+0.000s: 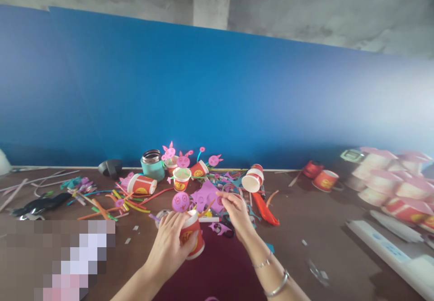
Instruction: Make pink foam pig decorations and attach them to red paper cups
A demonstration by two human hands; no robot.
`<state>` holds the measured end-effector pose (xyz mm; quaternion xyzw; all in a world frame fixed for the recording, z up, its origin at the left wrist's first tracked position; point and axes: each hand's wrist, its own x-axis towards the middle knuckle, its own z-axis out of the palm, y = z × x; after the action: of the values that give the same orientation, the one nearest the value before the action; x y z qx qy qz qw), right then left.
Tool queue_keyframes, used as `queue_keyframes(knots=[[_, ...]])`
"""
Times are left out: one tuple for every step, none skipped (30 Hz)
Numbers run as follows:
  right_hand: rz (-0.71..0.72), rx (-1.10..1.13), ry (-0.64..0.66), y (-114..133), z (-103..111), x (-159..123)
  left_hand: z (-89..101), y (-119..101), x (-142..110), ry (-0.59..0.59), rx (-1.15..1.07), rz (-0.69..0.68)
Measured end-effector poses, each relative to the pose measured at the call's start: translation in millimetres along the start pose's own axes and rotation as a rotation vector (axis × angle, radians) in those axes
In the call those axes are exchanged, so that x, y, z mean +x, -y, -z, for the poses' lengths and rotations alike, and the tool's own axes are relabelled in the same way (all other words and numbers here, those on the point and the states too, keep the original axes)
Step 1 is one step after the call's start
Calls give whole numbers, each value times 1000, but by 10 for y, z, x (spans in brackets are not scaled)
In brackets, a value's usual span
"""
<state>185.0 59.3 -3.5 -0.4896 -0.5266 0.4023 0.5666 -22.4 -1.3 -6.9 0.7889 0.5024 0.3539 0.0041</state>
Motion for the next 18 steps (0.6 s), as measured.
queue_keyframes(knots=[[27,-18,7,-10,0,0,-1,1,-1,-2,-1,-2],[45,-26,10,-19,-2,-1,-1,1,-2,-1,-2,-3],[52,-30,12,-25,-6,-4,1,0,-2,2,-4,-2],[51,-33,15,-27,-12,-7,4,-3,-2,6,-5,-2],[45,-39,24,-26,-18,-10,8,-7,-1,9,-6,-3],[39,-45,34,-22,-24,-13,12,-12,1,10,-6,-6],[39,-51,44,-15,-30,-15,15,-16,2,10,-7,-9],[44,-57,51,-7,-34,-17,18,-20,4,8,-7,-11],[51,-60,53,2,-38,-17,20,-23,6,6,-7,-11],[57,-58,51,10,-42,-17,21,-26,7,6,-8,-12],[58,-52,49,17,-45,-16,22,-27,8,9,-9,-11],[49,-45,49,24,-48,-15,22,-29,8,13,-11,-9],[33,-38,52,30,-51,-15,22,-29,9,17,-14,-9],[14,-33,55,35,-55,-15,23,-30,9,19,-17,-10],[-3,-29,56,39,-58,-15,23,-30,10,19,-20,-10],[-15,-26,56,42,-61,-15,24,-30,10,19,-23,-13],[-23,-23,54,43,-65,-16,25,-29,10,18,-25,-15],[-27,-17,51,42,-68,-17,26,-29,11,19,-26,-18]])
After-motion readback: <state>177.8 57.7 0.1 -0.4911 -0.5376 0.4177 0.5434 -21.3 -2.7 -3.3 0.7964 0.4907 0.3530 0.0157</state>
